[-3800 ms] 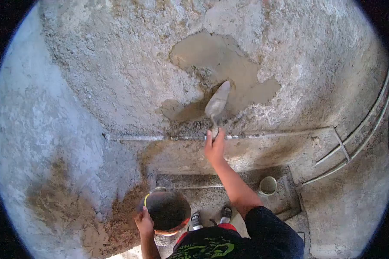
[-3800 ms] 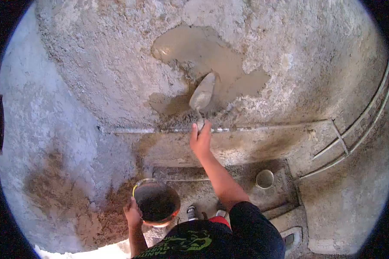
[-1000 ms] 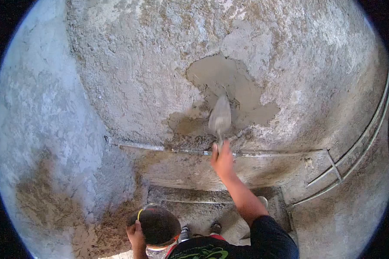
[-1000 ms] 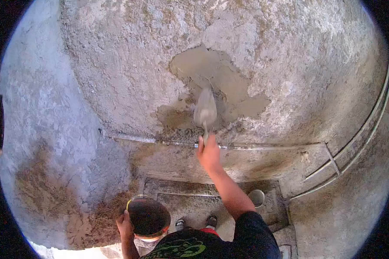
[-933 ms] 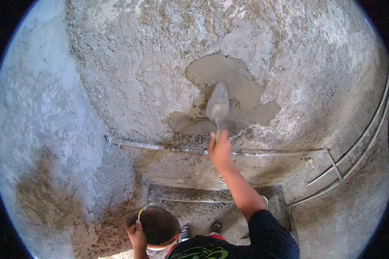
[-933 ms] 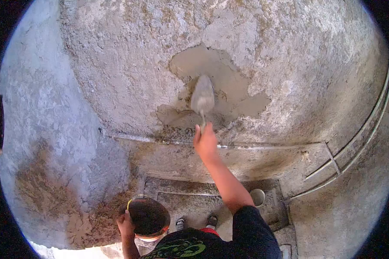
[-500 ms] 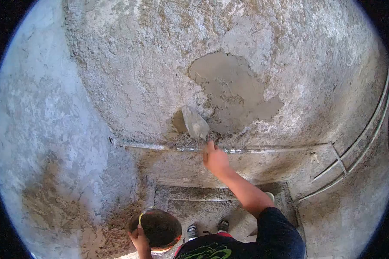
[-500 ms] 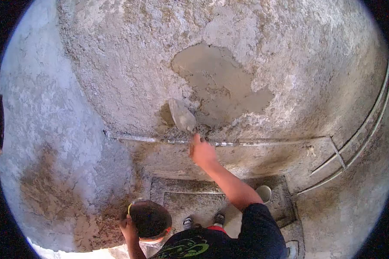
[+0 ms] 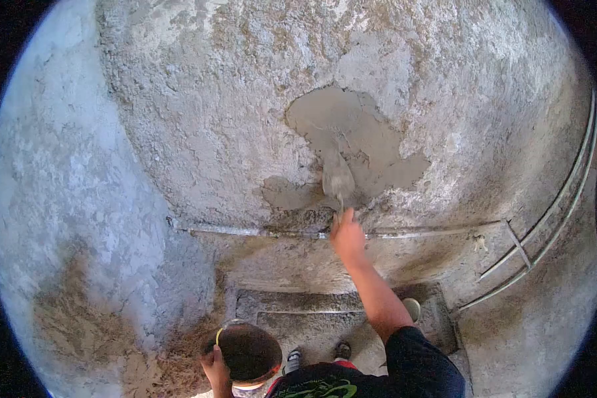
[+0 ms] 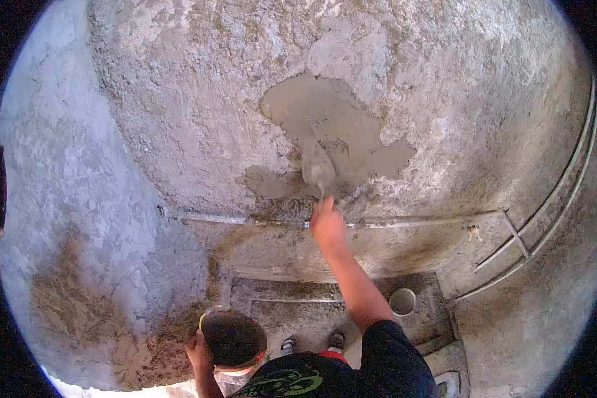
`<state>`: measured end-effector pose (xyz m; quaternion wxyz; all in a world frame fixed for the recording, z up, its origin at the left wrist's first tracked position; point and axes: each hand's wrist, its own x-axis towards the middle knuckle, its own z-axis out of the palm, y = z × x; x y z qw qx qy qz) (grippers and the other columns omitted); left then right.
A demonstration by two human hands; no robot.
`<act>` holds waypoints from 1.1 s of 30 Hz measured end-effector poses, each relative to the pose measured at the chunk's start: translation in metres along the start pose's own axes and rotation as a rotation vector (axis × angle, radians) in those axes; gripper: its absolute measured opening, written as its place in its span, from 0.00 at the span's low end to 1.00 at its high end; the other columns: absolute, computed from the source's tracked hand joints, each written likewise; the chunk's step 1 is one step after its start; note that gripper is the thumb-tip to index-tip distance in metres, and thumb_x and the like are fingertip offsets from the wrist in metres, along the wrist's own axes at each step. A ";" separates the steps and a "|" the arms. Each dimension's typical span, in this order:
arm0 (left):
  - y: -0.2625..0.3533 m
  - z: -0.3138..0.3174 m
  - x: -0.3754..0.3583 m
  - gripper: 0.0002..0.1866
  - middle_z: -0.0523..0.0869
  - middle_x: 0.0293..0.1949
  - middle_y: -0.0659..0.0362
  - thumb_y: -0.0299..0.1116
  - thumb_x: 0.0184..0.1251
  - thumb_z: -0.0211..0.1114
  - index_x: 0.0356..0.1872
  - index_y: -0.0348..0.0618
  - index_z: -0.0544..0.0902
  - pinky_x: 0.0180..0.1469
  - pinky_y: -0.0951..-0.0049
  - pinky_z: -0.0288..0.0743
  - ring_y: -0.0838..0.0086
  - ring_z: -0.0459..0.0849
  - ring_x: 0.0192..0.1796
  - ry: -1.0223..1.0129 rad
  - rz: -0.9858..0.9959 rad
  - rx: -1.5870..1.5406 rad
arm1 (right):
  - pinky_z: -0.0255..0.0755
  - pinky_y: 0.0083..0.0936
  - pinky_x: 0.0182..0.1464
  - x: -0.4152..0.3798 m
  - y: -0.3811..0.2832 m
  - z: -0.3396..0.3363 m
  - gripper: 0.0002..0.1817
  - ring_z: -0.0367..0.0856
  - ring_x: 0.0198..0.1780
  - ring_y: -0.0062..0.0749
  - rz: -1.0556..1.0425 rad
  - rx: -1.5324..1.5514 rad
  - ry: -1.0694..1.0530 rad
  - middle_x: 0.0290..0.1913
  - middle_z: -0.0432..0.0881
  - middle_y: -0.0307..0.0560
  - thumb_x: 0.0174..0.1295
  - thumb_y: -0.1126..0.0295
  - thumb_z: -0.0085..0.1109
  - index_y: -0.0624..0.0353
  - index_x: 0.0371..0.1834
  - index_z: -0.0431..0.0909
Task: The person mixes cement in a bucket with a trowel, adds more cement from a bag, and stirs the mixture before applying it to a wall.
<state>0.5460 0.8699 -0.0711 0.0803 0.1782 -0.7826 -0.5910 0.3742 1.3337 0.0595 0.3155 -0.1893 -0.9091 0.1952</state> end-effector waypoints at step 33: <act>0.027 0.014 0.001 0.25 0.65 0.20 0.67 0.42 0.78 0.63 0.18 0.45 0.68 0.34 0.68 0.63 0.78 0.63 0.27 -0.062 -0.159 0.061 | 0.80 0.52 0.32 -0.013 0.024 0.013 0.18 0.85 0.33 0.65 -0.104 0.070 0.065 0.38 0.80 0.66 0.70 0.66 0.59 0.62 0.56 0.68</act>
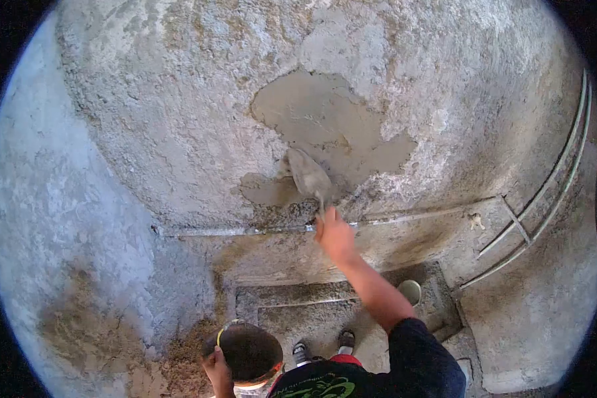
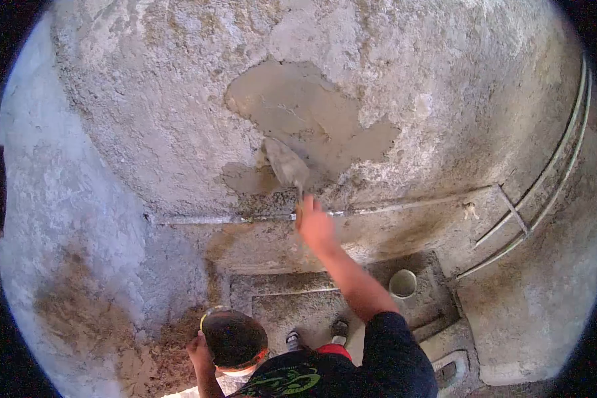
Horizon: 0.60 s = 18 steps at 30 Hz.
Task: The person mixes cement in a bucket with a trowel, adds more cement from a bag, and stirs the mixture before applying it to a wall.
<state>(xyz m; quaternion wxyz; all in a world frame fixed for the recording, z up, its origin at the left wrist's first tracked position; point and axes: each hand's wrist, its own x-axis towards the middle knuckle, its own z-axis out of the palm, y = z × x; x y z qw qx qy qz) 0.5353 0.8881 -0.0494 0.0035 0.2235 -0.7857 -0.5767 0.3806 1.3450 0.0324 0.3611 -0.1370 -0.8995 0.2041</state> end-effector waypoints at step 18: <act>-0.017 0.023 0.005 0.22 0.69 0.20 0.70 0.39 0.78 0.65 0.21 0.42 0.73 0.29 0.72 0.56 0.82 0.63 0.24 -0.010 0.012 -0.127 | 0.76 0.60 0.29 0.026 0.029 -0.005 0.21 0.83 0.30 0.71 0.213 0.302 0.175 0.33 0.82 0.70 0.71 0.63 0.59 0.65 0.57 0.66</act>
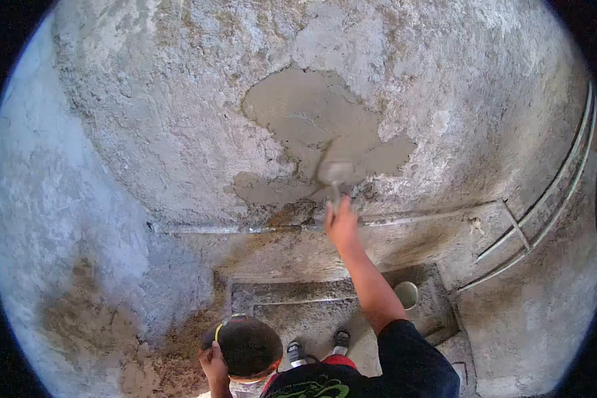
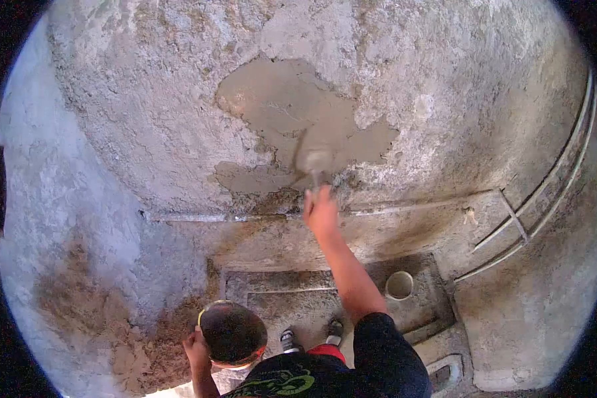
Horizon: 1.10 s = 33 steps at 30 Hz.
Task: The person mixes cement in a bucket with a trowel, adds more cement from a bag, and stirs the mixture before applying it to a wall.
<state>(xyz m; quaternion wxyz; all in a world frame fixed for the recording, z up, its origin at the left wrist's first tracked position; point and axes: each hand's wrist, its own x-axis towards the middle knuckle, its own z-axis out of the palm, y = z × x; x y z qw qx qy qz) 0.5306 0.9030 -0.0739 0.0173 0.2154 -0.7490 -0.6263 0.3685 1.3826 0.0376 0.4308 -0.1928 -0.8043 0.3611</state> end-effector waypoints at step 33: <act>0.126 0.112 -0.027 0.26 0.62 0.18 0.72 0.39 0.80 0.63 0.20 0.36 0.69 0.26 0.73 0.52 0.84 0.59 0.25 -0.306 0.435 0.268 | 0.79 0.37 0.46 -0.134 -0.048 -0.048 0.15 0.88 0.46 0.37 -0.794 -0.728 -1.506 0.37 0.89 0.42 0.63 0.66 0.60 0.50 0.51 0.87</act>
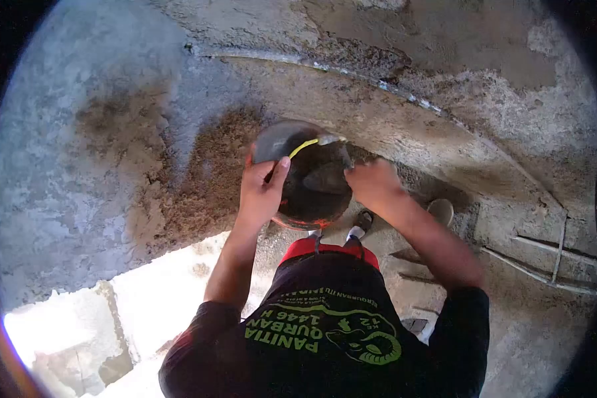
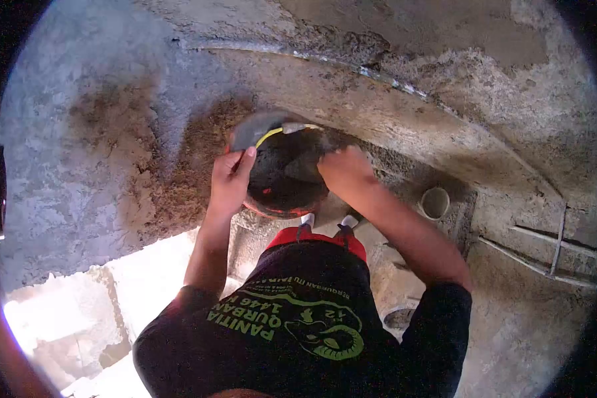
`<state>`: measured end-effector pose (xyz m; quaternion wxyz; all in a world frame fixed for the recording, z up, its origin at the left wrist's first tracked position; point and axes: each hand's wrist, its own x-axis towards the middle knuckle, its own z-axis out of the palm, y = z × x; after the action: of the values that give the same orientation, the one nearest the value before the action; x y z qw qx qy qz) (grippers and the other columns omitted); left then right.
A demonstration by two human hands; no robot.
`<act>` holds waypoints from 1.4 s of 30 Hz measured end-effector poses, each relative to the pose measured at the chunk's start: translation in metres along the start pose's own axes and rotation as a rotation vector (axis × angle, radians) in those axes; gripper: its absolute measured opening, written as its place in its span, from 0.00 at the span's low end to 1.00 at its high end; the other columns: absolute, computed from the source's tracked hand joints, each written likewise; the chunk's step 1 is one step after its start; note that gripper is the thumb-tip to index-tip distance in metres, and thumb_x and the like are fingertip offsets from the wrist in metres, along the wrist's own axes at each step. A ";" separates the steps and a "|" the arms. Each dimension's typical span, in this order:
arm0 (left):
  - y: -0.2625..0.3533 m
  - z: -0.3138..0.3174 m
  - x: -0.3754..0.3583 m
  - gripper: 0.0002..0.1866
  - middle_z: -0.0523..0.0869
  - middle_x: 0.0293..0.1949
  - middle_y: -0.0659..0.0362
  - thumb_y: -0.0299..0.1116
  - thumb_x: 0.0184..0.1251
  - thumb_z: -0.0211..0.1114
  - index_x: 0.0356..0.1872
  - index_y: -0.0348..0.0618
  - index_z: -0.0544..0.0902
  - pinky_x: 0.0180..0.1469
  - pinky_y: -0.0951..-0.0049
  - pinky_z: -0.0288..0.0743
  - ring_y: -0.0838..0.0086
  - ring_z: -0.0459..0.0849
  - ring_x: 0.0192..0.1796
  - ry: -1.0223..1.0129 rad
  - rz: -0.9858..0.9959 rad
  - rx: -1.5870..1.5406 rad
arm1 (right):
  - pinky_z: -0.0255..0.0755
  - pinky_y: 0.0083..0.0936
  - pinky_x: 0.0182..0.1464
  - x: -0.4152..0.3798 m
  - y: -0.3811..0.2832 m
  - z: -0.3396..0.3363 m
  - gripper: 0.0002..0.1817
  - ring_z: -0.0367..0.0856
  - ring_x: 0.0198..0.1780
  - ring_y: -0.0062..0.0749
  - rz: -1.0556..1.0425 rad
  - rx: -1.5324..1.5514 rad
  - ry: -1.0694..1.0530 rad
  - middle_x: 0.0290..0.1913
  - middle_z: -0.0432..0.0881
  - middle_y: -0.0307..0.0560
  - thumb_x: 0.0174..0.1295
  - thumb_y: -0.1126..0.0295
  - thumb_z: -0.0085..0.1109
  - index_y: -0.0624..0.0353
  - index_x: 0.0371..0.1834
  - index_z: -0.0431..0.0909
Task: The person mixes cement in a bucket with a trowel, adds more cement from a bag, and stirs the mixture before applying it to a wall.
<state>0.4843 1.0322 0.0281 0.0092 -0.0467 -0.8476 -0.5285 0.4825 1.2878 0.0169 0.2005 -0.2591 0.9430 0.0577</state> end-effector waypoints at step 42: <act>0.034 0.084 0.026 0.25 0.66 0.15 0.69 0.40 0.78 0.65 0.18 0.45 0.70 0.19 0.75 0.53 0.84 0.62 0.16 -0.230 -0.127 -0.227 | 0.78 0.47 0.55 -0.119 0.095 0.044 0.21 0.85 0.56 0.49 0.008 0.624 0.158 0.54 0.85 0.49 0.54 0.60 0.72 0.48 0.52 0.82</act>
<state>0.4647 1.1243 0.0234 -0.1264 -0.0541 -0.7791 -0.6116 0.5427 1.4344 0.0256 0.1963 -0.1851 0.9288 -0.2540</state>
